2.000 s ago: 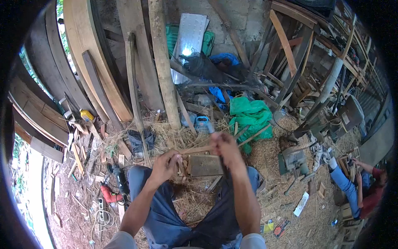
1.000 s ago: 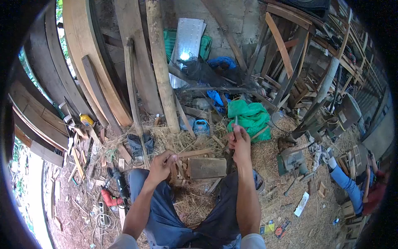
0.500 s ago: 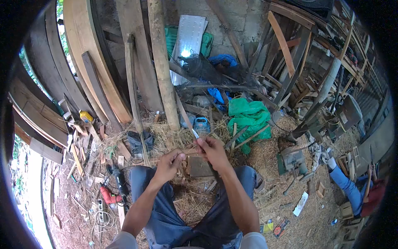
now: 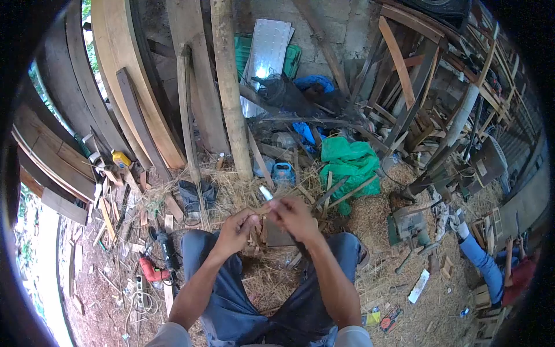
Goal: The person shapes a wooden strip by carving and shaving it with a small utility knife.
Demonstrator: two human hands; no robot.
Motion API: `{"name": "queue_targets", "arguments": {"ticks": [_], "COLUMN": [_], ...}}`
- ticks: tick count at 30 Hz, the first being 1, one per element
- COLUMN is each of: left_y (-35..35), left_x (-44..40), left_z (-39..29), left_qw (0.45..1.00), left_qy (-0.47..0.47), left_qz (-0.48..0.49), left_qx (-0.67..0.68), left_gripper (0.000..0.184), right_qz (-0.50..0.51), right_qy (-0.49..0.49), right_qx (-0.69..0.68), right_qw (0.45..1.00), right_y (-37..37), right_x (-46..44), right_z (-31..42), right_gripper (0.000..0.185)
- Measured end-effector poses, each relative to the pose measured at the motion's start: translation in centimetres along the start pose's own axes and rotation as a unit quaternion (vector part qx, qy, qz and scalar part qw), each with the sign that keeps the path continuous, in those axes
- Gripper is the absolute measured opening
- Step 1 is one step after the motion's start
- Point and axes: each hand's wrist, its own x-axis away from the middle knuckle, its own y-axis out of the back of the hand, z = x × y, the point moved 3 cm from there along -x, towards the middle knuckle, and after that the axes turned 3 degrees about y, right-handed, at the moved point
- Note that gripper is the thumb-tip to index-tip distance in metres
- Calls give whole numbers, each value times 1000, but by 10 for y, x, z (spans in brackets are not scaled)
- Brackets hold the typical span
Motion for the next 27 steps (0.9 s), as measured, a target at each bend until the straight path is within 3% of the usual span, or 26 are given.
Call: {"name": "queue_targets", "arguments": {"ticks": [3, 5, 8, 11, 15, 17, 18, 20, 27], "left_y": [-1, -4, -2, 3, 4, 3, 4, 2, 4], "left_x": [4, 2, 0, 3, 0, -2, -3, -3, 0], "left_z": [2, 2, 4, 9, 11, 3, 1, -3, 2], "left_qw": [998, 999, 1000, 999, 999, 999, 998, 998, 997], "left_qy": [50, -31, -21, 32, -35, -26, -24, -27, -62], "left_qz": [28, 4, 1, 2, -11, 1, 1, 4, 2], "left_qx": [7, -25, -7, 2, 11, -48, -50, -55, -48], "left_gripper": [13, 12, 12, 13, 16, 16, 16, 14, 12], "right_qz": [-50, -63, -69, -197, -145, -110, -109, 26, -54], "right_qy": [10, -2, -17, 16, 49, -49, -50, -36, -23], "right_qx": [-87, -64, 9, -36, -109, 1, -1, -65, -90], "right_qw": [995, 996, 997, 980, 982, 993, 993, 997, 994], "right_y": [33, 31, 16, 49, 71, 37, 26, 4, 50], "right_x": [-5, -4, -1, -11, -4, 3, 1, 1, -3], "right_z": [10, 3, 0, -5, 11, 0, -1, -3, 7], "right_gripper": [28, 27, 26, 28, 26, 27, 27, 28, 32]}}
